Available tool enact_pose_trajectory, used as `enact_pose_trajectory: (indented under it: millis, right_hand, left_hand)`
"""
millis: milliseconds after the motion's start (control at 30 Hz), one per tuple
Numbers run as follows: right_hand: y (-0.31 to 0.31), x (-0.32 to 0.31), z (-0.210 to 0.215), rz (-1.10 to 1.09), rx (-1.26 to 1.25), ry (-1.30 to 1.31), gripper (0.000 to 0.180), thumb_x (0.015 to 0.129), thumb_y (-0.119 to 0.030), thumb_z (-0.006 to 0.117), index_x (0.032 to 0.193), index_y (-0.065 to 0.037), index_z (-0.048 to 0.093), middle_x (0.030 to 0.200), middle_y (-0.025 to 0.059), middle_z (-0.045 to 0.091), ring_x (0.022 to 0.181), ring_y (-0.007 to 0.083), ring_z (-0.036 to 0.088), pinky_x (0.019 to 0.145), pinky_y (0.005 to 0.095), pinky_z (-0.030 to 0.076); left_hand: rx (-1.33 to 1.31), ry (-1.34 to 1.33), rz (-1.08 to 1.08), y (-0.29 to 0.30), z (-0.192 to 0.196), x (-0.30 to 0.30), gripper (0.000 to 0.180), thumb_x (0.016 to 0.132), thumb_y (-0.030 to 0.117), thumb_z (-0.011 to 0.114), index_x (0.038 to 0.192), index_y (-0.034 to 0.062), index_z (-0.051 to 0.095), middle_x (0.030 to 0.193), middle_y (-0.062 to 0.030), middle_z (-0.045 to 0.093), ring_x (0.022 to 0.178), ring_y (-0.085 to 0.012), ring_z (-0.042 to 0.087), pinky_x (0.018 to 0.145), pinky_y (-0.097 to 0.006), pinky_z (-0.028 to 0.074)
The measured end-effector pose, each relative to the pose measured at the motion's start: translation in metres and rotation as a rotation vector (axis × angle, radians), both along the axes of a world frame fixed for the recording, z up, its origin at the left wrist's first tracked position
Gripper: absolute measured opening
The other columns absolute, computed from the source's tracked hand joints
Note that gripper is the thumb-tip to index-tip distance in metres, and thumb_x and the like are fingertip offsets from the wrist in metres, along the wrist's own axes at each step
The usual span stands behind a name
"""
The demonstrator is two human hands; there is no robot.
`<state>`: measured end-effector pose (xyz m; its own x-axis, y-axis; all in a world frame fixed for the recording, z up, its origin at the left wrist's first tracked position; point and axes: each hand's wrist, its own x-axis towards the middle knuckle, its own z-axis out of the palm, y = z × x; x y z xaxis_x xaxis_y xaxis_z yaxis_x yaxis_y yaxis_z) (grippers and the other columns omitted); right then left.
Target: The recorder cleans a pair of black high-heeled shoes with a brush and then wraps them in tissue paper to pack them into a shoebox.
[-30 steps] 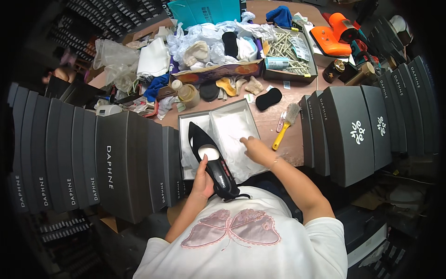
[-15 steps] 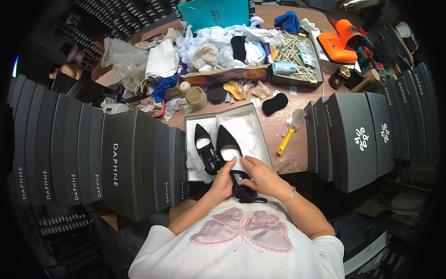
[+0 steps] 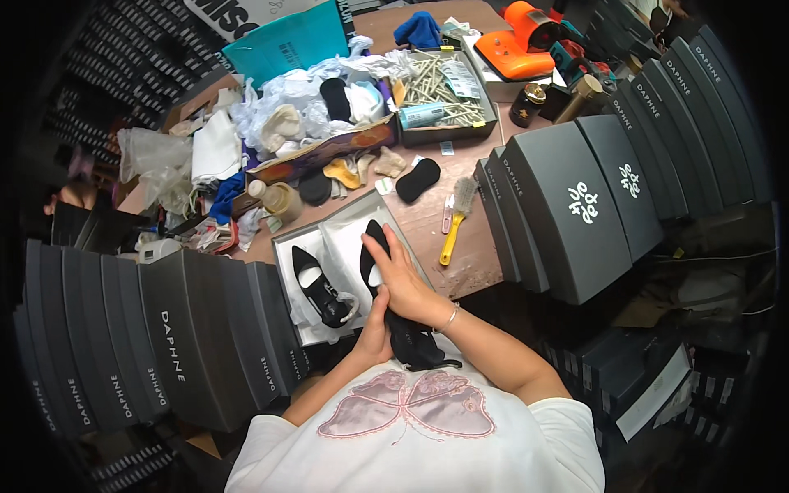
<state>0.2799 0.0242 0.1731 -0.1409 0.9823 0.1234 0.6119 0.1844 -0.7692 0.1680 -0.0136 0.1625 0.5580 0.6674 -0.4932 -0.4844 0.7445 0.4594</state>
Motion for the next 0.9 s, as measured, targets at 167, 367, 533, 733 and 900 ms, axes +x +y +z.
enact_pose_trajectory:
  millis: [167, 367, 533, 733, 900]
  right_hand:
    - [0.021, 0.053, -0.026, -0.051, -0.092, 0.003, 0.089, 0.063, 0.015, 0.057, 0.143, -0.016, 0.035, 0.146, 0.0228, 0.030, 0.124, 0.0443, 0.043, 0.100, 0.0409, 0.043]
    - [0.058, 0.127, -0.011, -0.118, -0.274, -0.424, 0.073, 0.070, 0.013, 0.057, 0.133, -0.023, 0.049, 0.141, 0.0263, 0.034, 0.108, 0.0476, 0.054, 0.092, 0.0433, 0.049]
    - [0.072, 0.156, -0.070, -0.056, -0.075, -0.774, 0.066, 0.075, 0.002, 0.059, 0.136, -0.019, 0.045, 0.141, 0.0239, 0.037, 0.116, 0.0424, 0.049, 0.093, 0.0457, 0.046]
    - [0.030, 0.076, -0.033, 0.375, -0.295, -0.113, 0.022, 0.079, -0.013, 0.064, 0.091, 0.004, 0.065, 0.082, 0.0250, 0.063, 0.085, 0.0415, 0.062, 0.079, 0.0452, 0.049]
    - [-0.003, 0.006, -0.071, 0.461, -0.264, -0.440, 0.054, 0.069, -0.012, 0.075, 0.120, -0.006, 0.058, 0.103, 0.0211, 0.062, 0.100, 0.0351, 0.061, 0.086, 0.0413, 0.050]
  left_hand:
    - [0.025, 0.127, 0.021, 0.003, -0.003, 0.037, 0.049, 0.095, 0.042, 0.055, 0.130, 0.0119, 0.040, 0.105, -0.0061, 0.056, 0.088, -0.0144, 0.057, 0.079, -0.030, 0.050]
    - [1.065, 1.061, -0.290, 0.083, -0.060, -0.016, 0.053, 0.082, 0.017, 0.068, 0.128, -0.0035, 0.050, 0.111, -0.0253, 0.058, 0.098, -0.0362, 0.059, 0.088, -0.041, 0.048]
    - [1.531, 1.585, -0.778, 0.063, -0.117, -0.014, 0.047, 0.074, 0.009, 0.070, 0.119, 0.0058, 0.059, 0.112, -0.0246, 0.058, 0.091, -0.0381, 0.060, 0.085, -0.043, 0.048]
    - [0.809, 1.209, -0.403, 0.155, -0.076, -0.026, 0.036, 0.071, 0.006, 0.066, 0.106, 0.0015, 0.061, 0.098, -0.0243, 0.066, 0.093, -0.0366, 0.065, 0.080, -0.039, 0.050]
    - [0.789, 1.070, -0.074, 0.197, -0.006, -0.052, 0.032, 0.079, 0.010, 0.067, 0.108, -0.0005, 0.061, 0.094, -0.0145, 0.069, 0.086, -0.0192, 0.066, 0.076, -0.031, 0.050]
